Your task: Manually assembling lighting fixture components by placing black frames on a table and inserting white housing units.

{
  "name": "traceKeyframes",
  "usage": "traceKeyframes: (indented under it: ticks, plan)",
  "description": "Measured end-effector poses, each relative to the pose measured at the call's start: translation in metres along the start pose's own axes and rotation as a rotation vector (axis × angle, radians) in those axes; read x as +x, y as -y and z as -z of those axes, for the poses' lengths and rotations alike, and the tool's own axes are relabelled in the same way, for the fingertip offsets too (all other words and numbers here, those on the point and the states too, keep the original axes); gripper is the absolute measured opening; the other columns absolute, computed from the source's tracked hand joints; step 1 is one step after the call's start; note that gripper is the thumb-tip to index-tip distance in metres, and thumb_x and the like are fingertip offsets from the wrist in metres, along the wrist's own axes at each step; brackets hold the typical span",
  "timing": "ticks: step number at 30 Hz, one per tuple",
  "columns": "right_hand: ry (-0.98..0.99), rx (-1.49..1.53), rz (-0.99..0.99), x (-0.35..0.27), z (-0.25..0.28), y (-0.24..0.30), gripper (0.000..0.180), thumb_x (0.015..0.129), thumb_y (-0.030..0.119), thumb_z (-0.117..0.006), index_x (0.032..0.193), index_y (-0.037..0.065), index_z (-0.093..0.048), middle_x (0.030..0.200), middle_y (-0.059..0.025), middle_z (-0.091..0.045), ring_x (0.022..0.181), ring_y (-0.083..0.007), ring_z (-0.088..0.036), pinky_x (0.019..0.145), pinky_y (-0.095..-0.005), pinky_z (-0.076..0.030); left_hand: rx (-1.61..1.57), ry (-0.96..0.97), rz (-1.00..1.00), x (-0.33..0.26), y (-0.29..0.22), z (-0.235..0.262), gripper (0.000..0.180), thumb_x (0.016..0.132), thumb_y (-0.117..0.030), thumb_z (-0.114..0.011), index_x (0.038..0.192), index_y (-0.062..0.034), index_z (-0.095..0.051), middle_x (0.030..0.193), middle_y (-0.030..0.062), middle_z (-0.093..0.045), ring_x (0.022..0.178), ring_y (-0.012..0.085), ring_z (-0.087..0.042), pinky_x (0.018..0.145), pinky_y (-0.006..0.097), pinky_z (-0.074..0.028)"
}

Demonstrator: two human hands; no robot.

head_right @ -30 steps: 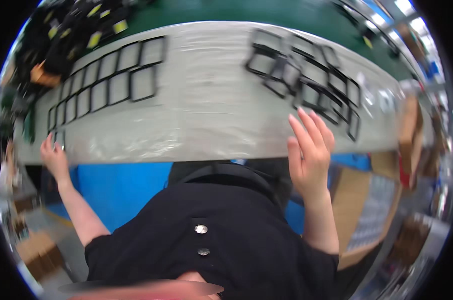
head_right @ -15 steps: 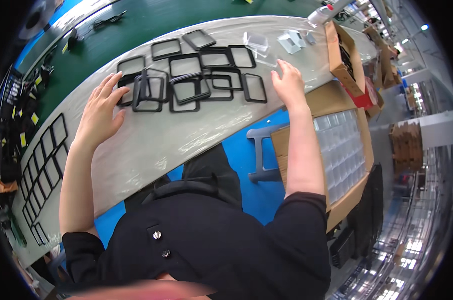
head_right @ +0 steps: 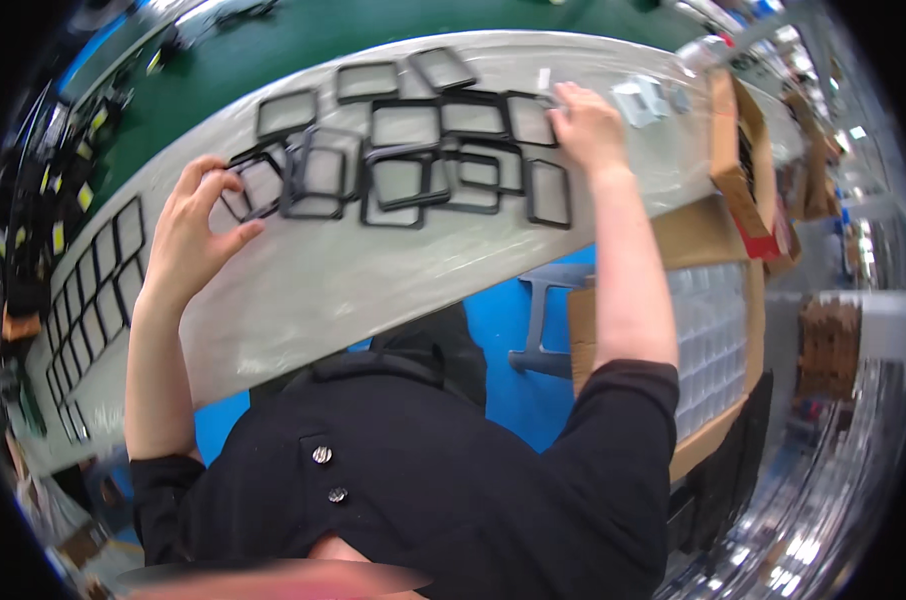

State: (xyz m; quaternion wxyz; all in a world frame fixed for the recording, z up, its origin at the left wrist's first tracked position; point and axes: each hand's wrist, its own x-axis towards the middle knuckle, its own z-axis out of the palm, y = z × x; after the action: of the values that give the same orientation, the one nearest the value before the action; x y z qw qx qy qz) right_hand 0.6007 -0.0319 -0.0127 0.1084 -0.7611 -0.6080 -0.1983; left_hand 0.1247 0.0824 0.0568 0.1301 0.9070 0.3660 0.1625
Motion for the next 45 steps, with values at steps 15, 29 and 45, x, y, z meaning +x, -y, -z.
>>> traceKeyframes:
  ticks: [15, 29, 45]
  plan:
    - [0.468, 1.37, -0.314, -0.03, 0.105, 0.25, 0.034, 0.089, 0.013, -0.065, 0.121, 0.001, -0.062, 0.082, 0.0006, -0.062, 0.072, -0.0057, -0.055, 0.063, -0.0195, -0.041, -0.097, -0.086, 0.203, -0.147, 0.026, 0.0, 0.097, 0.063, -0.019, -0.081, 0.146, -0.0118, -0.032, 0.141, 0.0138, -0.039, 0.129, 0.0334, -0.04, 0.105, 0.042, -0.037]
    - [0.605, 1.685, -0.348, -0.039, 0.095, 0.367, 0.038, 0.087, 0.007, -0.068, 0.123, -0.001, -0.056, 0.083, -0.0003, -0.061, 0.073, -0.0061, -0.057, 0.063, -0.0188, -0.043, -0.473, -0.055, -0.033, -0.112, 0.053, 0.01, 0.092, 0.061, -0.005, -0.08, 0.142, -0.006, -0.036, 0.136, 0.0138, -0.046, 0.122, 0.0284, -0.05, 0.101, 0.037, -0.045]
    - [0.771, 2.028, -0.506, -0.049, 0.114, 0.385, 0.057, 0.084, 0.004, -0.065, 0.134, -0.002, -0.038, 0.089, -0.0064, -0.062, 0.074, -0.011, -0.055, 0.068, -0.0226, -0.041, -0.559, -0.426, -0.103, -0.144, 0.025, -0.003, 0.108, 0.055, -0.004, -0.083, 0.145, 0.0005, -0.023, 0.129, 0.0157, -0.04, 0.115, 0.0249, -0.051, 0.101, 0.04, -0.044]
